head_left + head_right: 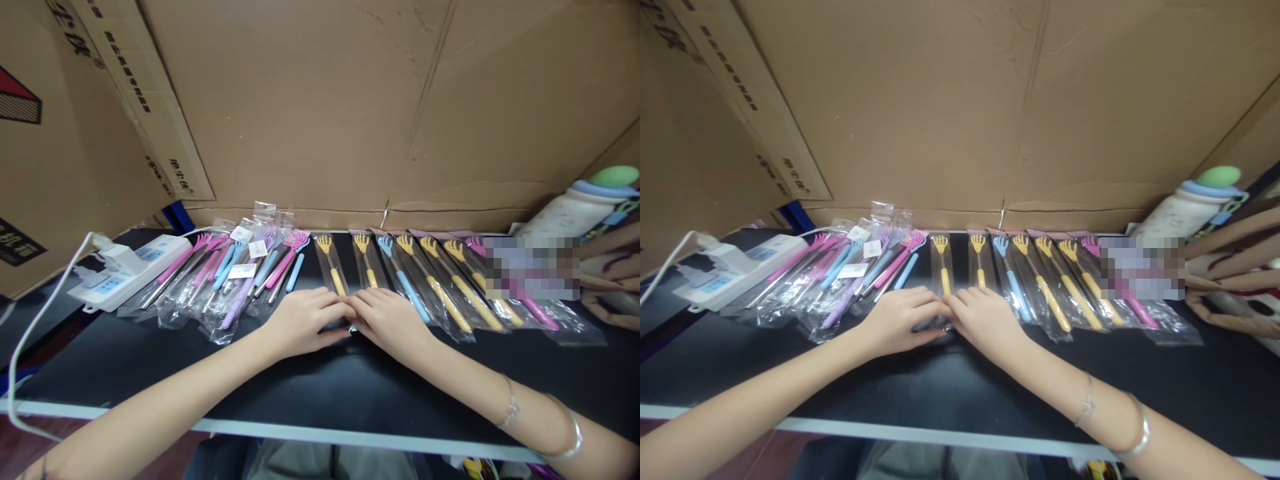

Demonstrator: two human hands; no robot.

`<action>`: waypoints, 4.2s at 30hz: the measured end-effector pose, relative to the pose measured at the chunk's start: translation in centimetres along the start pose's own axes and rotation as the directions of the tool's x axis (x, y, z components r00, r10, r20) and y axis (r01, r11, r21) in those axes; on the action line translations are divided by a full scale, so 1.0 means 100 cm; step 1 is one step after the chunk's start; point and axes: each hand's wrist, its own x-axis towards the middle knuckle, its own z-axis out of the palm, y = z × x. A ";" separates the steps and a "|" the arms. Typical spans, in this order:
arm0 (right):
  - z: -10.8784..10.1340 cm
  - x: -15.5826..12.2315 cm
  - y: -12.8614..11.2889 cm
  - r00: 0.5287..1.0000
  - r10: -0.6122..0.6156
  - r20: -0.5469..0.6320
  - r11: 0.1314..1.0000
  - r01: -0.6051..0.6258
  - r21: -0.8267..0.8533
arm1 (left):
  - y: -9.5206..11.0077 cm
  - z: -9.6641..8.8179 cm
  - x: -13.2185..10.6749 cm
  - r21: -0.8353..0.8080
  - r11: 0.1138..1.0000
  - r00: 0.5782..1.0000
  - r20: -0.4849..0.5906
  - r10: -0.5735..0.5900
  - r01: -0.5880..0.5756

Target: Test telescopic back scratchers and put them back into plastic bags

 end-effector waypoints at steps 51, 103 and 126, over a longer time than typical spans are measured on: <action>-0.033 0.107 0.067 0.784 0.594 -0.179 0.347 -0.049 0.937 | -0.052 -0.026 0.100 -0.951 0.245 0.766 -0.012 -0.643 0.191; 0.055 0.077 0.089 0.832 0.503 0.235 0.039 -0.294 0.955 | -0.092 0.038 0.069 -0.849 0.041 0.646 0.369 -0.668 0.527; 0.036 0.082 0.085 0.753 0.405 0.519 -0.067 -0.542 0.838 | -0.086 0.033 0.072 -0.867 0.006 0.685 0.390 -0.615 0.498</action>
